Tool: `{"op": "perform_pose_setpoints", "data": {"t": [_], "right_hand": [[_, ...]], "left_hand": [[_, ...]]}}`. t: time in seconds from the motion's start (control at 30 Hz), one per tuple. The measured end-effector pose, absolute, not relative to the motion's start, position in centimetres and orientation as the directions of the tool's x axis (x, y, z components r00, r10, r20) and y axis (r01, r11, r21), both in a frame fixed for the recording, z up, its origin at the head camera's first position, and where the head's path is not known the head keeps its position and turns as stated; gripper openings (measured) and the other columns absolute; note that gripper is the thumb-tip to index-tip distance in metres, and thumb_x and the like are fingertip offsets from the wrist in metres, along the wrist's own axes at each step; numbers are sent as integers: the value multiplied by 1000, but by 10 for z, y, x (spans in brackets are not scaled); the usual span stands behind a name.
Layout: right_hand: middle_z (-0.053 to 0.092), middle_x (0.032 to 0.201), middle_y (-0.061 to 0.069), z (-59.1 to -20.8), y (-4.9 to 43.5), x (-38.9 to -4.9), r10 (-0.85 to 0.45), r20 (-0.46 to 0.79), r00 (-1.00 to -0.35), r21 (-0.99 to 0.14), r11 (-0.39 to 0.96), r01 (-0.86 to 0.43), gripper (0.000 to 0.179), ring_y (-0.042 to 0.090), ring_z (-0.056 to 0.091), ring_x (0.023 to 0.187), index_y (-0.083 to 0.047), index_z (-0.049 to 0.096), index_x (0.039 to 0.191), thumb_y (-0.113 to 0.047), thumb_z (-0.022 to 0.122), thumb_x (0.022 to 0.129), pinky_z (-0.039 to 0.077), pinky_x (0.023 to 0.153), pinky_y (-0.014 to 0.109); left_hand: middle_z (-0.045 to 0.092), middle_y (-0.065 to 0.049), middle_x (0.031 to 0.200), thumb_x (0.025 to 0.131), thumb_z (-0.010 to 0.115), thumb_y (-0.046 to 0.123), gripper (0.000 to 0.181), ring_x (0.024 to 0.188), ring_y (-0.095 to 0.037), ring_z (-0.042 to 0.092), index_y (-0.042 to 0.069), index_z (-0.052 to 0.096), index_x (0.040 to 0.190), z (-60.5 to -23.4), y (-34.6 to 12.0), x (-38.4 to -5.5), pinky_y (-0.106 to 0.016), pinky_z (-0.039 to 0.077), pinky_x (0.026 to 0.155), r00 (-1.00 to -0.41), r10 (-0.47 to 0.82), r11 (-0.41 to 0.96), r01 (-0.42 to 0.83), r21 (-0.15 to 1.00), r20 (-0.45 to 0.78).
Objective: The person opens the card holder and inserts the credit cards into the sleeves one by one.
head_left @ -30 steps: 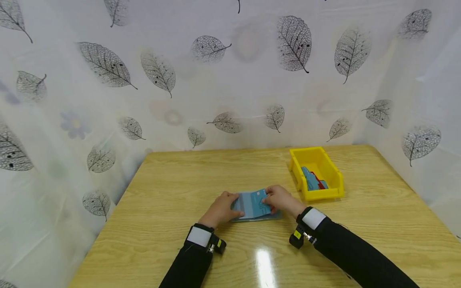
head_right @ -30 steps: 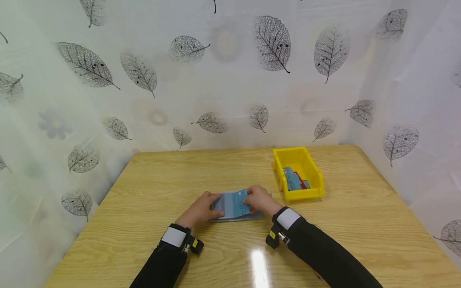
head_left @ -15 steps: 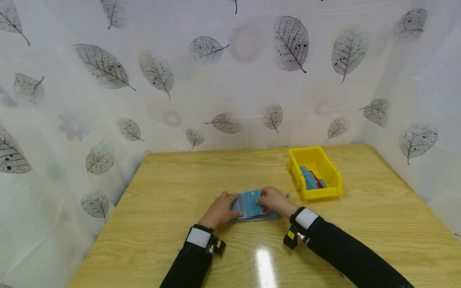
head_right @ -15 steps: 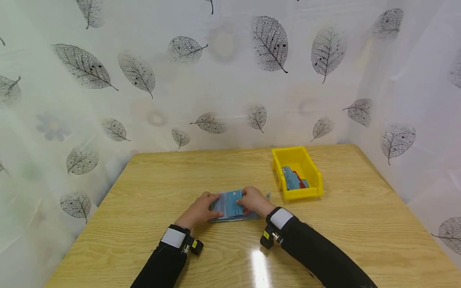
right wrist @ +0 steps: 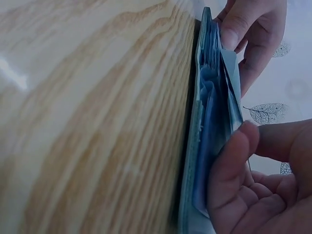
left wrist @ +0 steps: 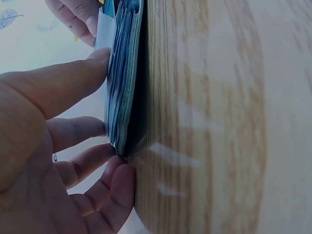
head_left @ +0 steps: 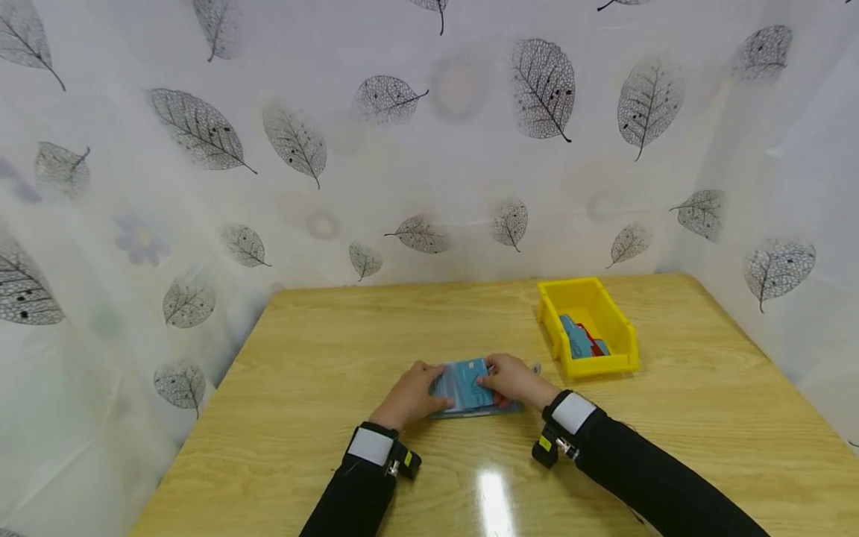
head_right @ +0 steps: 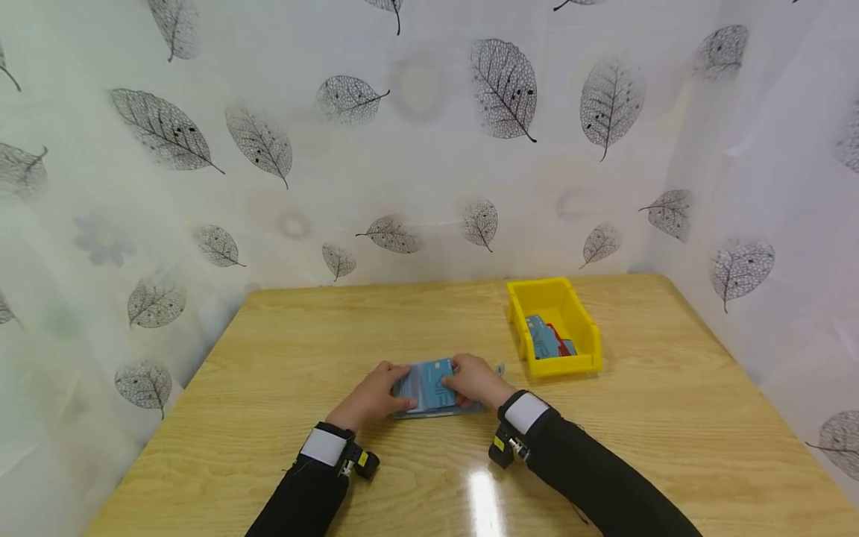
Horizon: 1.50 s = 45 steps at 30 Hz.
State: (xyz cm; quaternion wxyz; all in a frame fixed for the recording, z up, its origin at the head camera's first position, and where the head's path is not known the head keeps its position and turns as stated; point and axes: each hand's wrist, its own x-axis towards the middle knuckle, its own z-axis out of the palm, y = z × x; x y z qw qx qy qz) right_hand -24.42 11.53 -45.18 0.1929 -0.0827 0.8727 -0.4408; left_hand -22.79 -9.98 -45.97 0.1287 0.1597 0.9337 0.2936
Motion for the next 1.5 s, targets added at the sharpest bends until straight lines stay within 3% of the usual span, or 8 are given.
{"op": "perform_pose_setpoints", "data": {"t": [0.3, 0.47, 0.63, 1.03, 1.27, 1.33, 1.4, 1.5], "right_hand": [[58, 79, 10, -447, 109, -248, -292, -224, -930, -773, 634, -13, 53, 15, 51, 53, 6, 40, 143, -9, 59, 96, 44, 51, 28], [54, 63, 8, -447, 115, -245, -361, -273, -891, -746, 664, -40, 53, 15, 47, 46, 9, 42, 142, -5, 61, 94, 45, 49, 29], [52, 62, 5, -445, 116, -245, -423, -273, -864, -740, 666, -92, 53, 12, 45, 46, 9, 41, 142, -6, 60, 95, 47, 48, 29], [39, 49, 0, -438, 113, -246, -447, -341, -827, -679, 725, -112, 53, 11, 37, 38, 6, 43, 143, -3, 59, 93, 36, 43, 24], [40, 50, 0, -433, 110, -248, -494, -368, -788, -667, 730, -146, 52, 11, 37, 36, 6, 44, 142, 2, 56, 91, 34, 41, 24], [50, 59, 2, -432, 111, -249, -505, -380, -775, -680, 720, -136, 53, 11, 37, 37, 5, 45, 142, 1, 57, 91, 35, 42, 25], [65, 83, 9, -430, 113, -250, -521, -400, -754, -697, 707, -119, 54, 10, 35, 37, 4, 44, 142, 1, 58, 90, 35, 42, 24], [60, 128, 17, -428, 119, -252, -533, -435, -726, -721, 689, -73, 55, 10, 32, 38, 2, 46, 142, 2, 59, 88, 35, 43, 24]], "left_hand": [[49, -20, 131, 87, 74, 31, 67, 120, -35, 50, 4, 48, 143, -458, -99, -229, -48, 43, 98, -915, 382, 781, 243, 576, -131], [49, -18, 132, 88, 73, 32, 67, 120, -34, 50, 7, 47, 144, -461, -99, -229, -47, 44, 98, -910, 391, 779, 247, 576, -139], [49, -17, 132, 88, 74, 32, 67, 120, -34, 50, 7, 47, 144, -462, -101, -229, -47, 44, 98, -912, 389, 784, 253, 567, -131], [49, -19, 132, 88, 73, 31, 67, 120, -36, 50, 5, 47, 144, -460, -101, -228, -48, 43, 98, -907, 401, 780, 265, 567, -127], [50, -20, 131, 88, 73, 31, 67, 119, -37, 50, 3, 47, 143, -457, -102, -228, -48, 44, 98, -905, 411, 767, 276, 579, -112], [49, -20, 131, 88, 73, 31, 67, 120, -37, 50, 3, 47, 143, -457, -102, -228, -48, 43, 98, -905, 410, 766, 272, 583, -116], [49, -20, 131, 89, 73, 31, 67, 119, -36, 50, 3, 47, 143, -458, -102, -227, -48, 43, 98, -903, 412, 767, 274, 581, -118], [49, -21, 131, 89, 73, 30, 67, 119, -37, 50, 3, 47, 144, -459, -102, -227, -48, 43, 98, -901, 418, 765, 279, 580, -118]]}}
